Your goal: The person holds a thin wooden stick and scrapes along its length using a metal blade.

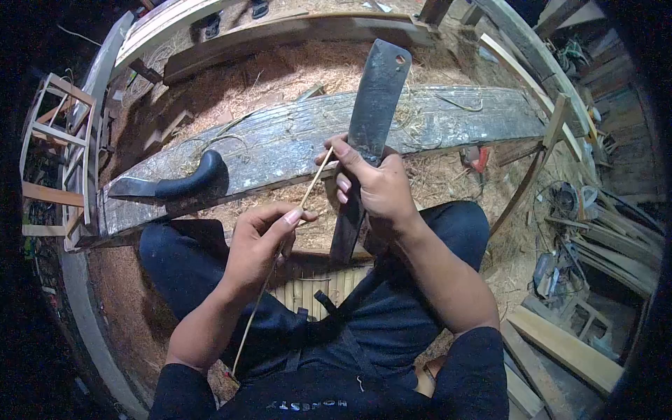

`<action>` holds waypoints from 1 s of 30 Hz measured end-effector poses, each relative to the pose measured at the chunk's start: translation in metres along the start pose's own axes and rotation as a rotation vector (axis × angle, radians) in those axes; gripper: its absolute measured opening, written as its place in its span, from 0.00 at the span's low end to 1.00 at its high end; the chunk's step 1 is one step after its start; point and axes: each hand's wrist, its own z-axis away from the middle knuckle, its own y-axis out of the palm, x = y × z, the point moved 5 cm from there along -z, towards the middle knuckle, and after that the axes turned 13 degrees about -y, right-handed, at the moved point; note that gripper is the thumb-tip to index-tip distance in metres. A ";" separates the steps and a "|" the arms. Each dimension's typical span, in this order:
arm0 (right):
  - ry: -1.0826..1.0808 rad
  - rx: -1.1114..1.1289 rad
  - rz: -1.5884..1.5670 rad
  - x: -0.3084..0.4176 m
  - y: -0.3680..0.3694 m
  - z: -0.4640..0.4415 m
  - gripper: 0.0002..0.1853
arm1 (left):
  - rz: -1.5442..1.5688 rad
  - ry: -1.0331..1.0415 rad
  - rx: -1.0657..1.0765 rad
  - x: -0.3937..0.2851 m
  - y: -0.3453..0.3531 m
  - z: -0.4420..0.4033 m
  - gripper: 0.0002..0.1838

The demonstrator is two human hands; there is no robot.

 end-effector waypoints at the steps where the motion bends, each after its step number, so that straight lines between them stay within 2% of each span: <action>1: -0.015 -0.003 -0.005 0.000 -0.001 -0.002 0.11 | 0.001 -0.002 0.003 0.001 0.000 -0.001 0.13; 7: -0.035 -0.110 0.020 0.002 -0.007 -0.013 0.11 | 0.094 -0.036 0.073 0.005 0.004 0.000 0.18; 11: 0.021 -0.076 0.039 -0.001 -0.009 -0.020 0.18 | 0.176 -0.091 0.058 0.011 0.000 0.002 0.19; 12: 0.031 -0.031 0.092 -0.001 -0.009 -0.022 0.25 | 0.227 -0.088 0.053 0.014 -0.001 0.002 0.20; 13: 0.032 -0.031 0.089 -0.001 -0.010 -0.023 0.25 | 0.226 -0.089 0.051 0.015 -0.002 0.002 0.20; 16: 0.086 -0.042 -0.186 -0.003 -0.012 -0.023 0.32 | 0.352 -0.128 0.059 0.019 -0.002 0.001 0.17; 19: 0.038 -0.060 -0.053 0.001 -0.015 -0.020 0.32 | 0.345 -0.184 0.060 0.024 -0.002 -0.003 0.20; 20: 0.086 -0.008 0.013 -0.002 -0.027 -0.020 0.28 | 0.364 -0.196 0.030 0.026 -0.001 -0.003 0.19; 21: 0.088 -0.009 0.012 -0.001 -0.029 -0.018 0.28 | 0.382 -0.208 0.001 0.028 -0.001 -0.003 0.19; 23: -0.075 0.101 0.380 0.007 -0.029 -0.016 0.23 | 0.367 -0.196 0.010 0.026 -0.001 -0.002 0.19; 24: -0.083 0.090 0.420 0.016 -0.021 -0.012 0.15 | 0.353 -0.182 0.020 0.024 0.000 -0.002 0.19; 25: -0.080 0.089 0.420 0.014 -0.018 -0.007 0.15 | 0.354 -0.185 0.020 0.025 0.000 -0.002 0.19; 27: -0.406 0.185 0.767 0.024 -0.006 0.002 0.09 | 0.366 -0.171 0.043 0.024 0.002 -0.001 0.19; 29: -0.400 0.178 0.696 0.015 -0.002 0.013 0.07 | 0.372 -0.190 0.023 0.025 0.002 -0.001 0.19; 30: -0.464 0.223 0.783 0.015 0.003 0.020 0.07 | 0.376 -0.207 0.004 0.026 0.002 0.000 0.19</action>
